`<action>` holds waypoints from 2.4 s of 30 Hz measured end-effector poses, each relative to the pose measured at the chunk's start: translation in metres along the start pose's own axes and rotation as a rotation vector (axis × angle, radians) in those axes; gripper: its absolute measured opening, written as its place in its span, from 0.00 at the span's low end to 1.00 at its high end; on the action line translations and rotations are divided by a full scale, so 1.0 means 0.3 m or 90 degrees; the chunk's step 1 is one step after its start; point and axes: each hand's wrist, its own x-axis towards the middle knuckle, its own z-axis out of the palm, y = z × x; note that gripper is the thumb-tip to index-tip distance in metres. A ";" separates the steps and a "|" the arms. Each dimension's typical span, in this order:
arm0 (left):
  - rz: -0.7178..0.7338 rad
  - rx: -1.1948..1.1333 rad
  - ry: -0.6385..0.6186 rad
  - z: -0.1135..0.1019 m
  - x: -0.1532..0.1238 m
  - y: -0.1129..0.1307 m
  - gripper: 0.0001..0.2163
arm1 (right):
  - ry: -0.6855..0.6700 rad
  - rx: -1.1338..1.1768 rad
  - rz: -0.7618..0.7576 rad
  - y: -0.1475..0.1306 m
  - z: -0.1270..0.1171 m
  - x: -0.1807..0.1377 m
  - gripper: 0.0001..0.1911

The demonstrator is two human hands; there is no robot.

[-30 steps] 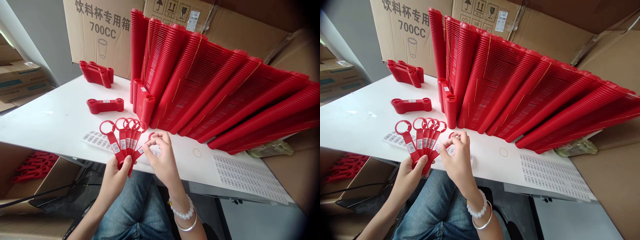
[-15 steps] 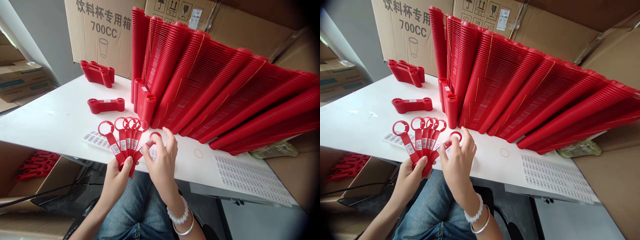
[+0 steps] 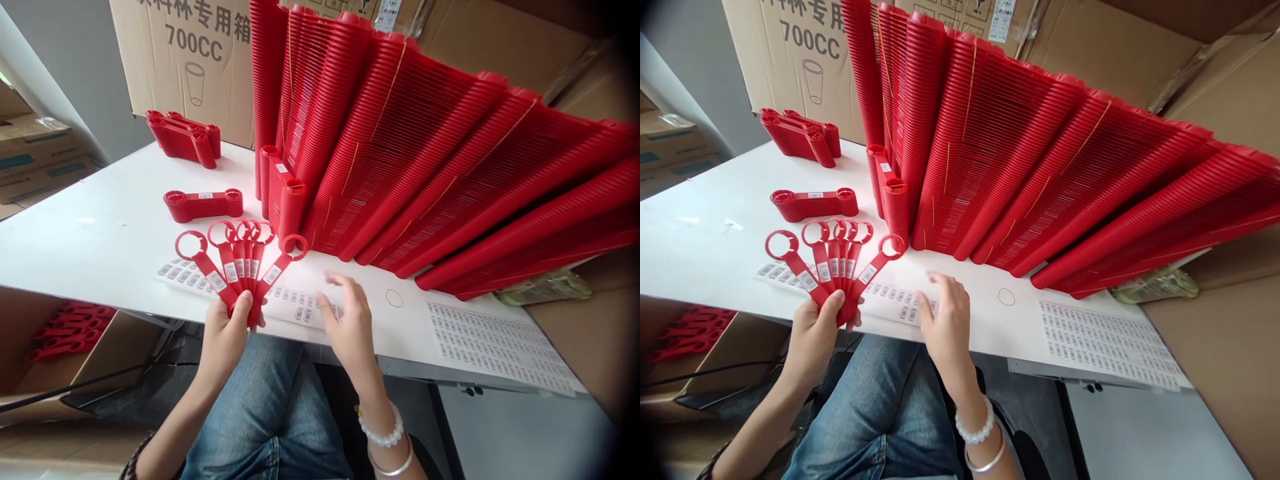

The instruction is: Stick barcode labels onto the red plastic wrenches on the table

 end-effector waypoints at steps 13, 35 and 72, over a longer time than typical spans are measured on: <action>-0.046 0.051 -0.047 0.041 0.061 -0.042 0.15 | -0.168 -0.018 -0.071 0.035 0.063 -0.086 0.08; -0.089 0.036 -0.015 0.002 -0.045 -0.061 0.15 | -0.024 0.032 -0.146 -0.002 0.050 -0.239 0.12; 0.024 0.094 -0.038 0.046 0.000 0.046 0.15 | 0.211 0.277 0.103 -0.038 -0.078 -0.017 0.35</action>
